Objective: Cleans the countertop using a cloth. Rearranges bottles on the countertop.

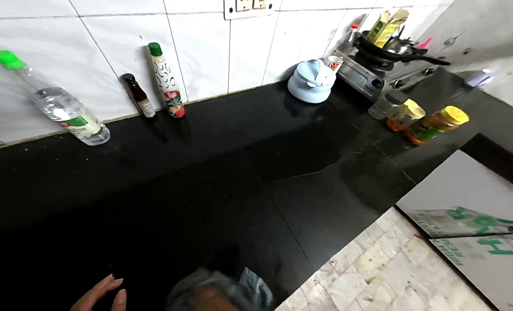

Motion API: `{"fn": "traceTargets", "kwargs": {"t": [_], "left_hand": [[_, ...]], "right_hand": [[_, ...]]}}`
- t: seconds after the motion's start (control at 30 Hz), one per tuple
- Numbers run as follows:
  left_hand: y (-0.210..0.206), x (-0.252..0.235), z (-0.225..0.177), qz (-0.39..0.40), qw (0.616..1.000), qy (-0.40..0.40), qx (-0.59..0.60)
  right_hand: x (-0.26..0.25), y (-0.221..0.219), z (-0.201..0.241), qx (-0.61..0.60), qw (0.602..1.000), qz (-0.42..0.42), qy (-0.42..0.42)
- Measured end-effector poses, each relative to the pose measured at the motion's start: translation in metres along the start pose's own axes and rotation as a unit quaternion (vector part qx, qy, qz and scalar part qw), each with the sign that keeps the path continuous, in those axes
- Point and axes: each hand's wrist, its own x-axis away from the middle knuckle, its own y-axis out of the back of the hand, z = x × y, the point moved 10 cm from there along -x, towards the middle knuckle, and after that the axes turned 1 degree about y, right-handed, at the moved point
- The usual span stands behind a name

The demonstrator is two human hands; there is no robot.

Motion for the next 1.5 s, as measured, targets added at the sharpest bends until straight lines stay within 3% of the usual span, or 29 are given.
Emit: {"fn": "traceTargets", "kwargs": {"t": [0.07,0.17,0.3,0.47,0.63,0.73,0.9,1.07,1.2,1.37,1.5], "left_hand": [[0.015,0.009,0.023,-0.006,0.999,0.040,-0.010],[0.033,0.022,0.064,-0.021,0.991,0.135,-0.003],[0.030,0.009,0.082,-0.010,0.983,0.184,0.022],[-0.026,-0.061,0.091,0.059,0.981,0.164,0.090],[-0.116,-0.195,0.092,0.160,0.946,0.198,0.200],[-0.169,-0.298,0.088,0.193,0.943,0.211,0.172],[-0.216,-0.437,0.092,0.122,0.972,0.195,0.046],[-0.241,-0.494,0.089,0.084,0.965,0.234,-0.084],[-0.276,-0.522,0.069,0.137,0.968,0.159,-0.140],[-0.339,-0.518,0.023,0.219,0.948,0.043,-0.228],[-0.362,-0.512,-0.004,0.199,0.966,0.003,-0.167]], "right_hand": [[0.033,0.055,-0.090,0.082,0.984,-0.070,-0.142],[0.052,0.136,-0.201,0.182,0.922,-0.189,-0.284],[0.016,0.186,-0.261,0.193,0.876,-0.240,-0.371],[-0.035,0.198,-0.269,0.185,0.870,-0.240,-0.390],[-0.069,0.174,-0.239,0.189,0.896,-0.223,-0.335],[-0.098,0.164,-0.227,0.195,0.891,-0.233,-0.337],[-0.137,0.185,-0.251,0.192,0.858,-0.253,-0.404],[-0.191,0.218,-0.280,0.185,0.844,-0.242,-0.442],[-0.228,0.233,-0.290,0.171,0.847,-0.202,-0.461],[-0.248,0.239,-0.295,0.170,0.853,-0.175,-0.462],[-0.259,0.244,-0.297,0.173,0.860,-0.177,-0.445]]}}
